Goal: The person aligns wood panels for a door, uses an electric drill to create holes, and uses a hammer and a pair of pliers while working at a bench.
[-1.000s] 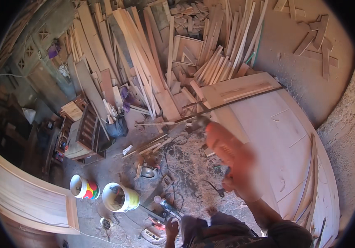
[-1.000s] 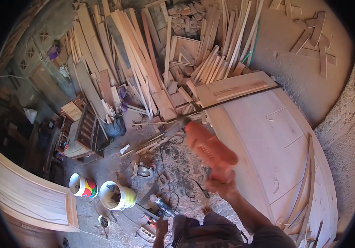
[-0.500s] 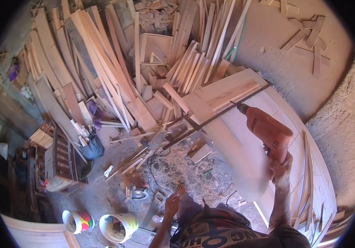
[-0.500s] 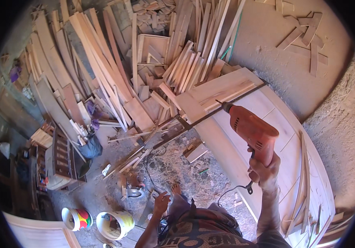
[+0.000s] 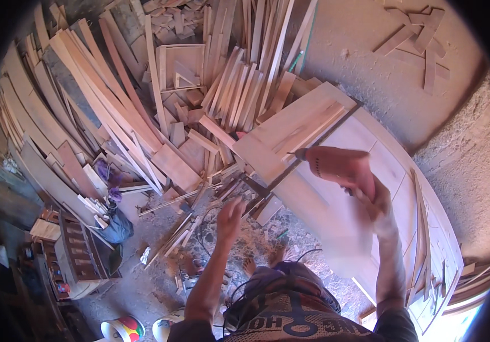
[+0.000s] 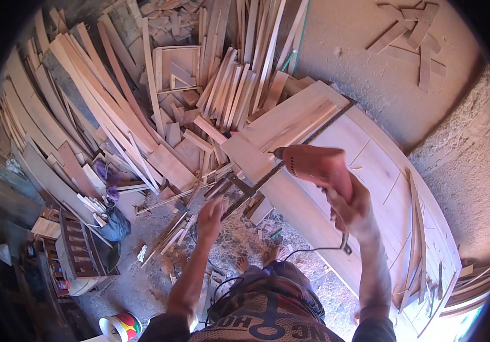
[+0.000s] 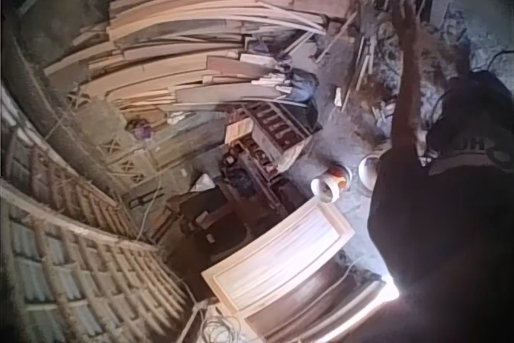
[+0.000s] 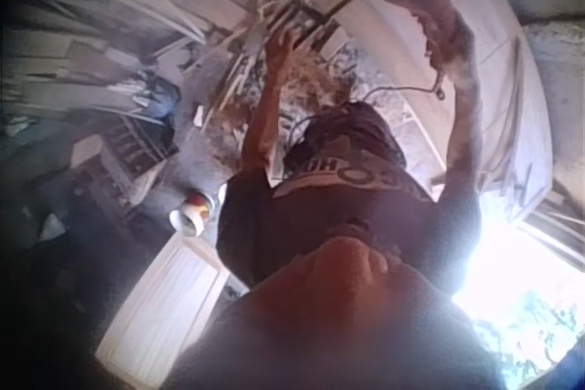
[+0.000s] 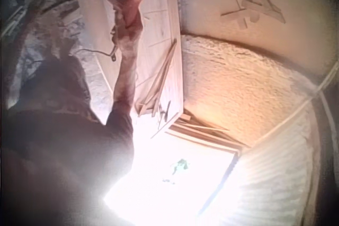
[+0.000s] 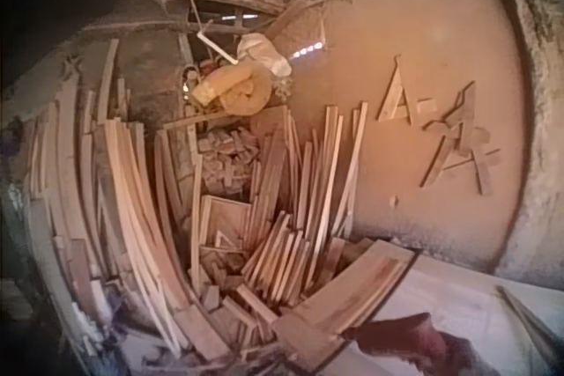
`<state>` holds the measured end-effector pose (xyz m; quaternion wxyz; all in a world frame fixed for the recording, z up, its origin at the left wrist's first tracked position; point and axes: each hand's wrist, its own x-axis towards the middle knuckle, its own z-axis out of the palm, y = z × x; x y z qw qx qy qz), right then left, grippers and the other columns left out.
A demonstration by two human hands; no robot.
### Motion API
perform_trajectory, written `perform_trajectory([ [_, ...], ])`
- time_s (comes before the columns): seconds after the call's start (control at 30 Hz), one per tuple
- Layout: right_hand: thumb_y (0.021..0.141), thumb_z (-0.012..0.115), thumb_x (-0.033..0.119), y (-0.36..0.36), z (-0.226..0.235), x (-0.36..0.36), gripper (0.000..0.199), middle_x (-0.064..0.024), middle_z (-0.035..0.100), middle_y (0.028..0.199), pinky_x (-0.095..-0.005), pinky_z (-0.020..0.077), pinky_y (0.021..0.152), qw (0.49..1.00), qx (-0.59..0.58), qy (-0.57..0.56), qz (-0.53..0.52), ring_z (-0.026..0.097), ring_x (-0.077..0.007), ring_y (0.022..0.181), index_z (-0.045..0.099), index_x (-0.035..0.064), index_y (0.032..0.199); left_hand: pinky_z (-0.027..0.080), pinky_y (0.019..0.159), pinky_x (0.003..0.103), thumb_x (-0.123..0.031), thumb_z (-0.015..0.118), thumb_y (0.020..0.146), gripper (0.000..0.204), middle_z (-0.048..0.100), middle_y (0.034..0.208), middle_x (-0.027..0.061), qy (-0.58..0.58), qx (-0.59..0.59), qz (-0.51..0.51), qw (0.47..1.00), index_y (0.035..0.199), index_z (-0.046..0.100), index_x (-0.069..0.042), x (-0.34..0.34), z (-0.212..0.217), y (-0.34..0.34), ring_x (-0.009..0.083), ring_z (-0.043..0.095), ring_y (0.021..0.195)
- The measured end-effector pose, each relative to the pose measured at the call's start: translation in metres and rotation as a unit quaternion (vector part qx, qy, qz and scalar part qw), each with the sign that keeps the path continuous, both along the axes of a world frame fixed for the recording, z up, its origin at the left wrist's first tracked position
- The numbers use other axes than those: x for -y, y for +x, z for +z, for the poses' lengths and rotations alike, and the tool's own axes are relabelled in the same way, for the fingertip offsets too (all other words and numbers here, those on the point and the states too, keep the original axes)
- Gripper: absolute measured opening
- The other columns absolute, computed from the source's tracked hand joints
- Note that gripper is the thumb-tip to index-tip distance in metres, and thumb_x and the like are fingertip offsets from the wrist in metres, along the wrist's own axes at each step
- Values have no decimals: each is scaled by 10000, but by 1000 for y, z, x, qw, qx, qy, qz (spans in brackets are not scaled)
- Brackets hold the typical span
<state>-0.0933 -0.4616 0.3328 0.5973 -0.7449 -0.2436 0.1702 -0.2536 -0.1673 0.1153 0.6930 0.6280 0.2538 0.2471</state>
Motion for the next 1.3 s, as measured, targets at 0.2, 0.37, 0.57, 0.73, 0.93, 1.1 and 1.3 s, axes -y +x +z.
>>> perform_trajectory([
  [0.2, 976, 599, 385, 85, 8, -66, 488, -21, 552, 761, -232, 365, 345, 983, -29, -162, 83, 516, -82, 530, 517, 53, 1324, 439, 1015, 324, -266, 552, 1019, 410, 634, 1268, 174, 217, 146, -109, 959, 1296, 576, 35, -12, 98, 163, 230, 586, 1197],
  [0.37, 976, 557, 474, 137, 12, -114, 533, -47, 538, 697, -255, 424, 356, 950, -41, -261, 165, 514, -105, 475, 533, 54, 1304, 469, 903, 302, -338, 533, 1029, 409, 655, 1137, 113, 124, 149, -197, 961, 1193, 615, 27, -6, 95, 248, 156, 601, 1018],
  [0.57, 982, 506, 517, 169, 0, -153, 542, -72, 529, 608, -309, 468, 358, 930, -15, -309, 201, 543, -148, 431, 573, 21, 1191, 461, 654, 258, -348, 517, 1034, 407, 651, 785, 29, -15, 166, -163, 972, 874, 676, -10, -20, 75, 291, 79, 560, 708],
  [0.73, 988, 438, 543, 194, -21, -176, 569, -89, 534, 574, -342, 492, 364, 922, -30, -321, 216, 577, -191, 427, 587, 4, 1095, 444, 576, 256, -325, 503, 1036, 472, 638, 651, 22, -32, 181, -101, 978, 731, 676, -9, -28, 65, 309, 75, 551, 601],
  [0.93, 1009, 363, 547, 208, -30, -197, 565, -66, 531, 623, -311, 467, 357, 905, -54, -359, 223, 549, -162, 431, 586, 37, 1108, 450, 585, 256, -305, 495, 1032, 490, 655, 660, 34, -67, 183, -96, 976, 710, 694, 6, -45, 41, 322, 80, 560, 603],
  [1.1, 1009, 366, 546, 214, -38, -204, 571, -79, 537, 600, -320, 482, 365, 907, -42, -357, 222, 556, -171, 419, 587, 34, 1134, 443, 582, 253, -304, 489, 1032, 496, 655, 656, 34, -40, 188, -83, 978, 709, 700, 7, -49, 40, 325, 83, 550, 591],
  [1.3, 1006, 372, 550, 215, -36, -209, 578, -80, 543, 606, -320, 500, 372, 900, -38, -379, 214, 566, -175, 429, 597, 30, 1119, 420, 567, 245, -324, 484, 1035, 509, 646, 647, 32, -51, 181, -82, 979, 720, 702, 11, -55, 28, 330, 79, 524, 581],
])
